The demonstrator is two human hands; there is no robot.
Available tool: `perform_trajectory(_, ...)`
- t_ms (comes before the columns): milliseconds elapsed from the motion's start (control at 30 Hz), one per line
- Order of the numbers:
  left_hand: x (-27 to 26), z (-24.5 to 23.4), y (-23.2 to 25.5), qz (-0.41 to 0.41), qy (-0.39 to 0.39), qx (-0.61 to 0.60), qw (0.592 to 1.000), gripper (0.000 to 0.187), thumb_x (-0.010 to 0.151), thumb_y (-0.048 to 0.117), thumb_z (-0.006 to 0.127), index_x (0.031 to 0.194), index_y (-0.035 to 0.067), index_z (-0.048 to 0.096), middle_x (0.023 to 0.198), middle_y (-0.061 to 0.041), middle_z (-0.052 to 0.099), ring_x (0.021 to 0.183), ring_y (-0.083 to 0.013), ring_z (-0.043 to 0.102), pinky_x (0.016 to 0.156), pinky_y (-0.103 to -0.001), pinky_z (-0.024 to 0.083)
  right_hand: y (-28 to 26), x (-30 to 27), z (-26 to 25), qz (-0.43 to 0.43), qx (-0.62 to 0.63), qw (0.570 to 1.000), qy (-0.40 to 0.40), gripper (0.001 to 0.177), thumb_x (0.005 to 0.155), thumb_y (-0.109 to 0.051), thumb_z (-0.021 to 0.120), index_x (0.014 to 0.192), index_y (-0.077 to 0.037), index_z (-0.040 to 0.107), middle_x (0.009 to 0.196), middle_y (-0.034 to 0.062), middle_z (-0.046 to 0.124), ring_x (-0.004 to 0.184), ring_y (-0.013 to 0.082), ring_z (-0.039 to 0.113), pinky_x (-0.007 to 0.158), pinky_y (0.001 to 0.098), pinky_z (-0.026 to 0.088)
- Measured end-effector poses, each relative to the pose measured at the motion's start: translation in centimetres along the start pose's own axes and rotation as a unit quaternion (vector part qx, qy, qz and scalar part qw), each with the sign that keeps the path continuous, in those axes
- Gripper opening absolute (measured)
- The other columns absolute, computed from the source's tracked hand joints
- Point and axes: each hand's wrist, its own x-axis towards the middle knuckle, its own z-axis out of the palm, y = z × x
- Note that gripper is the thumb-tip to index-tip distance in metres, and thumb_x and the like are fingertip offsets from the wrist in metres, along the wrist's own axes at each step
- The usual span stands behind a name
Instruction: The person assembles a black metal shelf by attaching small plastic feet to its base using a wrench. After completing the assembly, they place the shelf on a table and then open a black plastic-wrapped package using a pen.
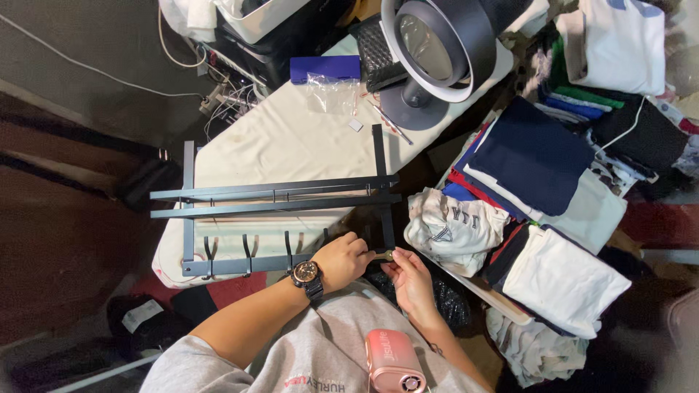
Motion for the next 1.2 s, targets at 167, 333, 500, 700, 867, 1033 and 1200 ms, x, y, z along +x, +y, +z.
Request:
perform_trajectory(167, -0.4, 0.0, 0.3, -0.024, -0.011, -0.018, 0.999, 0.024, 0.079, 0.013, 0.073, 0.100, 0.004, 0.079, 0.081, -0.005, 0.061, 0.080, -0.0248, 0.056, 0.071, -0.034, 0.050, -0.3, 0.3, 0.0, 0.008, -0.019, 1.000, 0.000, 0.012, 0.095, -0.008, 0.065, 0.105, -0.002, 0.064, 0.094, 0.0063, 0.067, 0.085, 0.0177, 0.065, 0.082, 0.0364, 0.057)
perform_trajectory(333, -0.8, 0.5, 0.5, -0.095, 0.010, -0.091, 0.991, 0.025, 0.077, 0.013, 0.073, 0.101, 0.009, 0.080, 0.087, -0.007, 0.062, 0.084, -0.0275, 0.056, 0.077, -0.036, 0.052, -1.2, 0.9, -0.3, 0.044, -0.043, 0.998, -0.014, 0.012, 0.093, -0.009, 0.064, 0.104, -0.004, 0.064, 0.097, 0.0051, 0.066, 0.088, 0.0176, 0.066, 0.080, 0.0362, 0.058)
perform_trajectory(500, -1.0, 0.8, -0.5, -0.094, -0.002, -0.103, 0.990, 0.017, 0.080, 0.014, 0.074, 0.096, 0.009, 0.077, 0.087, -0.005, 0.064, 0.084, -0.0280, 0.059, 0.078, -0.038, 0.052, -1.9, 1.1, -0.2, 0.058, -0.065, 0.996, -0.026, 0.009, 0.094, -0.008, 0.063, 0.102, -0.004, 0.062, 0.097, 0.0058, 0.067, 0.088, 0.0180, 0.068, 0.079, 0.0364, 0.059)
perform_trajectory(700, -1.7, 1.5, -0.6, -0.117, -0.011, -0.117, 0.986, 0.014, 0.086, 0.016, 0.073, 0.093, 0.006, 0.065, 0.085, -0.010, 0.064, 0.081, -0.0305, 0.065, 0.071, -0.042, 0.054, -2.6, 0.8, 0.1, 0.065, -0.081, 0.994, -0.025, 0.010, 0.094, -0.008, 0.061, 0.101, -0.003, 0.063, 0.097, 0.0072, 0.069, 0.087, 0.0187, 0.069, 0.079, 0.0364, 0.060)
perform_trajectory(867, -2.3, 1.8, -0.6, -0.086, -0.042, -0.071, 0.993, 0.011, 0.081, 0.012, 0.064, 0.090, 0.006, 0.062, 0.086, -0.010, 0.064, 0.082, -0.0296, 0.066, 0.070, -0.040, 0.055, -2.5, 0.9, 0.1, 0.063, -0.081, 0.995, -0.021, 0.008, 0.095, -0.007, 0.062, 0.102, -0.003, 0.063, 0.096, 0.0078, 0.069, 0.085, 0.0188, 0.070, 0.078, 0.0363, 0.060)
perform_trajectory(1033, -2.2, 2.2, -0.3, -0.103, -0.025, -0.057, 0.993, 0.012, 0.081, 0.011, 0.063, 0.091, 0.005, 0.062, 0.087, -0.010, 0.064, 0.082, -0.0293, 0.066, 0.070, -0.040, 0.056, -2.6, 0.9, -0.4, 0.069, -0.089, 0.994, -0.004, 0.006, 0.093, -0.007, 0.063, 0.099, -0.005, 0.064, 0.093, 0.0063, 0.070, 0.080, 0.0191, 0.071, 0.075, 0.0355, 0.060)
perform_trajectory(1200, -2.2, 2.6, -0.3, -0.153, -0.006, -0.097, 0.983, 0.007, 0.084, 0.011, 0.065, 0.090, 0.008, 0.063, 0.085, -0.009, 0.064, 0.084, -0.0300, 0.067, 0.071, -0.040, 0.056, -2.3, 1.4, -1.1, 0.073, -0.082, 0.994, -0.019, 0.002, 0.094, -0.008, 0.065, 0.095, -0.007, 0.064, 0.090, 0.0051, 0.069, 0.078, 0.0187, 0.070, 0.074, 0.0345, 0.062)
